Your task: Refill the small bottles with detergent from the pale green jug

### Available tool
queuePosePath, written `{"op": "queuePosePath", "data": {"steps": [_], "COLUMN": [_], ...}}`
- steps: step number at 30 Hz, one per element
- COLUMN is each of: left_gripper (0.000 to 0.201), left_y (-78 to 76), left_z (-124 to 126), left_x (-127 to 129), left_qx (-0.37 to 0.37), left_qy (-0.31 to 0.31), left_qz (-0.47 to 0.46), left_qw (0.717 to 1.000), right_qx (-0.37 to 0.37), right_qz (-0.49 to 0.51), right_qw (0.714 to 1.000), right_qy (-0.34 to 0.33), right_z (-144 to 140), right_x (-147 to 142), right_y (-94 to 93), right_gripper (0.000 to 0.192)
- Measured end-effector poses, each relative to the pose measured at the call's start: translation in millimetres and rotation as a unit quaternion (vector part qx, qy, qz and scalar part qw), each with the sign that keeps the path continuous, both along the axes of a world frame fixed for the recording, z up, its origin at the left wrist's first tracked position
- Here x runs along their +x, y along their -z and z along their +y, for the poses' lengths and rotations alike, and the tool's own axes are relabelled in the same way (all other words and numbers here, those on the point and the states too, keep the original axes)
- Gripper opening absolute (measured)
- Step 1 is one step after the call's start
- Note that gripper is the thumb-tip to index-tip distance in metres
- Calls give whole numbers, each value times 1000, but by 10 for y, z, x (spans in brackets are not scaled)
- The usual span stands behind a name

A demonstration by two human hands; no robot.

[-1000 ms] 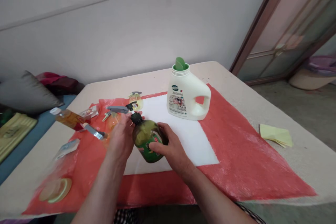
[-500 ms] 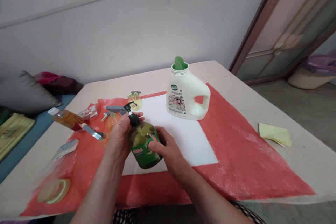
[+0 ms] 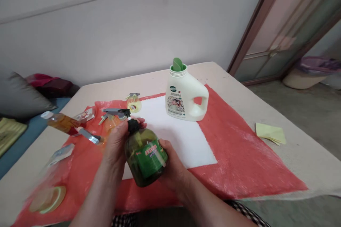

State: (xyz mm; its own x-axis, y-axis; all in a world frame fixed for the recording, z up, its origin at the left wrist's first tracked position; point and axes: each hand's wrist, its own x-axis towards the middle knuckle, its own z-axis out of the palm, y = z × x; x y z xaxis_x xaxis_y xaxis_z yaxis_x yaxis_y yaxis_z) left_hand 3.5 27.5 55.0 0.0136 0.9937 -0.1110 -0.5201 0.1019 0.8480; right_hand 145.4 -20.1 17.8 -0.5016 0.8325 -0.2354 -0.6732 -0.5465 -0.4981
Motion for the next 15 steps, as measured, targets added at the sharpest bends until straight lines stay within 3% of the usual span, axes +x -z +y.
{"op": "queuePosePath", "data": {"steps": [3, 6, 8, 10, 12, 13, 15], "left_gripper": [37, 42, 43, 38, 31, 29, 31], "left_y": [-12, -48, -68, -77, -79, -79, -77], "left_z": [-30, -21, 2, 23, 32, 31, 15], "left_x": [-18, -31, -25, -12, -5, -6, -9], "left_qx": [33, 16, 3, 15, 35, 41, 47], "left_qy": [42, 25, -22, -68, -84, -79, -49], "left_qz": [-26, 31, 80, 109, 121, 123, 108], "left_qw": [998, 999, 997, 992, 988, 988, 992], "right_qx": [-45, 10, 94, 183, 227, 227, 193], "right_qz": [56, 32, -59, -200, -296, -303, -229], "right_qw": [996, 999, 993, 959, 923, 920, 951], "right_qy": [-49, -28, 29, 82, 98, 98, 72], "right_z": [-46, 0, 63, 122, 150, 148, 112], "right_x": [-40, -14, 40, 110, 165, 178, 162], "right_y": [1, -33, -67, -100, -123, -129, -123], "right_gripper": [58, 59, 55, 56, 64, 64, 55]}}
